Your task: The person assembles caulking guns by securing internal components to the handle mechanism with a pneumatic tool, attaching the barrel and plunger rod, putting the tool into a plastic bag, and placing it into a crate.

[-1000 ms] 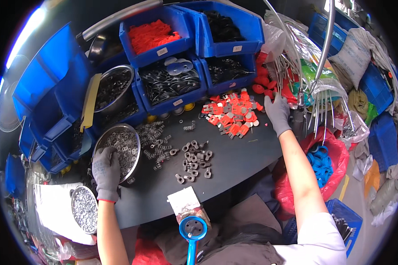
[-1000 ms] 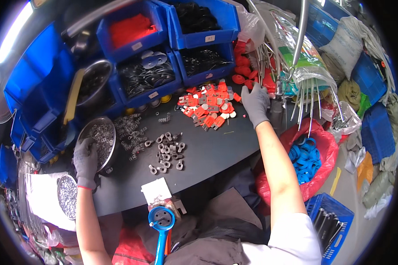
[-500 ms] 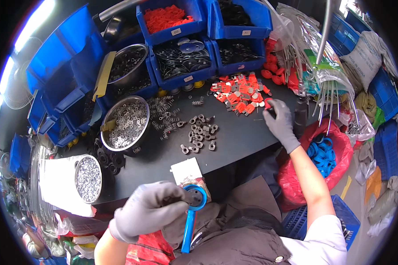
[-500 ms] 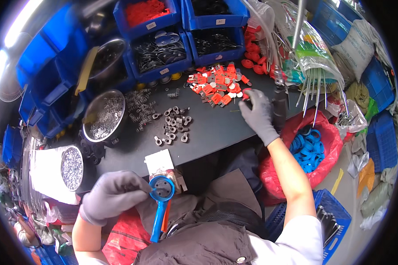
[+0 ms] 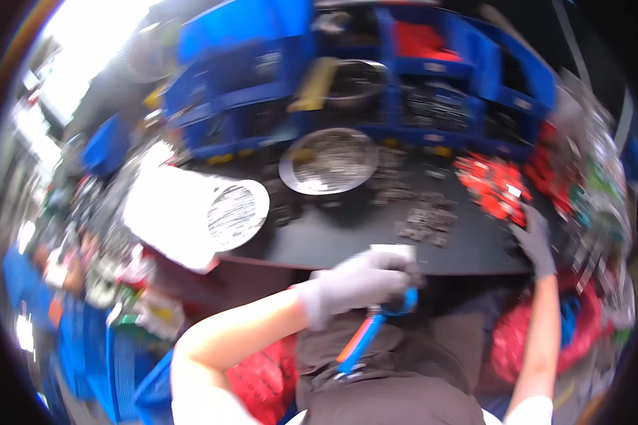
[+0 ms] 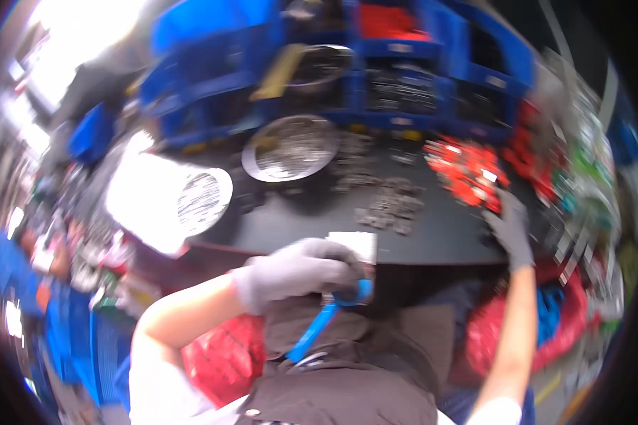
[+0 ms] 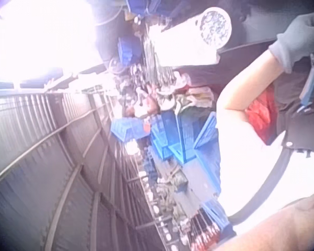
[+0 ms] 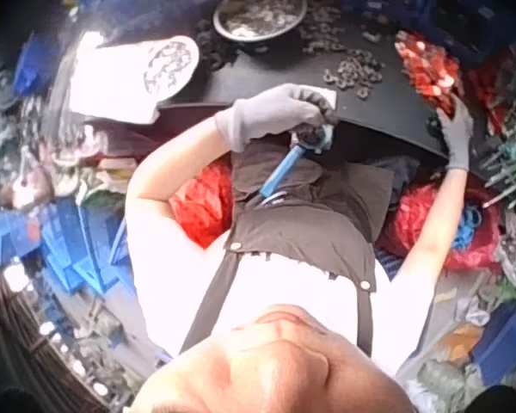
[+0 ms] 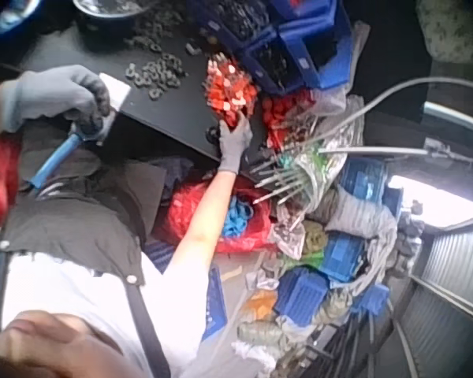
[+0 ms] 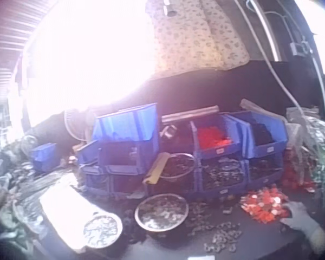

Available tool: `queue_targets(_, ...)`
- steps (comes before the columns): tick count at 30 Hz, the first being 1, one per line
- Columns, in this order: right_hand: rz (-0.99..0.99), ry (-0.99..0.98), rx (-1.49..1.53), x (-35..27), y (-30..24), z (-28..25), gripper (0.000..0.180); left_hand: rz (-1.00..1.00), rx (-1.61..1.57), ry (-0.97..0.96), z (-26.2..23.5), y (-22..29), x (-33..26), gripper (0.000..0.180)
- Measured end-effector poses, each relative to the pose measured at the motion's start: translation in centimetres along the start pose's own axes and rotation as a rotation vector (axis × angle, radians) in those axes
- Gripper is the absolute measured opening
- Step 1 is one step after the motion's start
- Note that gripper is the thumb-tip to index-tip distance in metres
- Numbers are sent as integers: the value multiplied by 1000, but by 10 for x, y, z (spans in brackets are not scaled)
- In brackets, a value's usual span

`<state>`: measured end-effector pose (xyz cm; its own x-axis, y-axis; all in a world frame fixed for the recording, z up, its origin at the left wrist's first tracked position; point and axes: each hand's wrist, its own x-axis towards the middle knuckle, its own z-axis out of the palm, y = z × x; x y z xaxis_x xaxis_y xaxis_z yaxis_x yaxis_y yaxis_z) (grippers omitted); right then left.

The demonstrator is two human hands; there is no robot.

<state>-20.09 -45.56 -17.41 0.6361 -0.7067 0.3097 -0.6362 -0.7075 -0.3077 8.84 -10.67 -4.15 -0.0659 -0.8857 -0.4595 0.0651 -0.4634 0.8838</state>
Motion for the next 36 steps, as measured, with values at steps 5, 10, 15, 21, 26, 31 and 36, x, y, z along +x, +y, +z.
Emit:
queue_targets(5, 128, 154, 81, -11, 67, 26, 48, 498, 626, 494, -34, -17, -35, 36)
queue_targets(10, 261, 487, 435, -5, 18, 17, 41, -33, 1365, 1272, -180, -92, -106, 26)
queue_targets(15, -31, 267, 631, -19, -181, -22, 44, 127, 1231, 1340, -241, -143, -106, 21)
queue_targets(21, -378, -435, 790, -46, -265, -67, 51, 226, 1274, 1472, -231, -137, -91, 18)
queue_targets(26, -501, -324, 705, -51, -277, -59, 51, 673, 1059, 1325, -158, -88, -70, 18)
queue_targets(31, -425, -205, 626, -65, -281, -60, 49, 790, 791, 639, -12, -4, -42, 23)
queue_targets(36, -393, -137, 624, -71, -281, -47, 50, 916, 1060, 518, 4, -19, -19, 26)
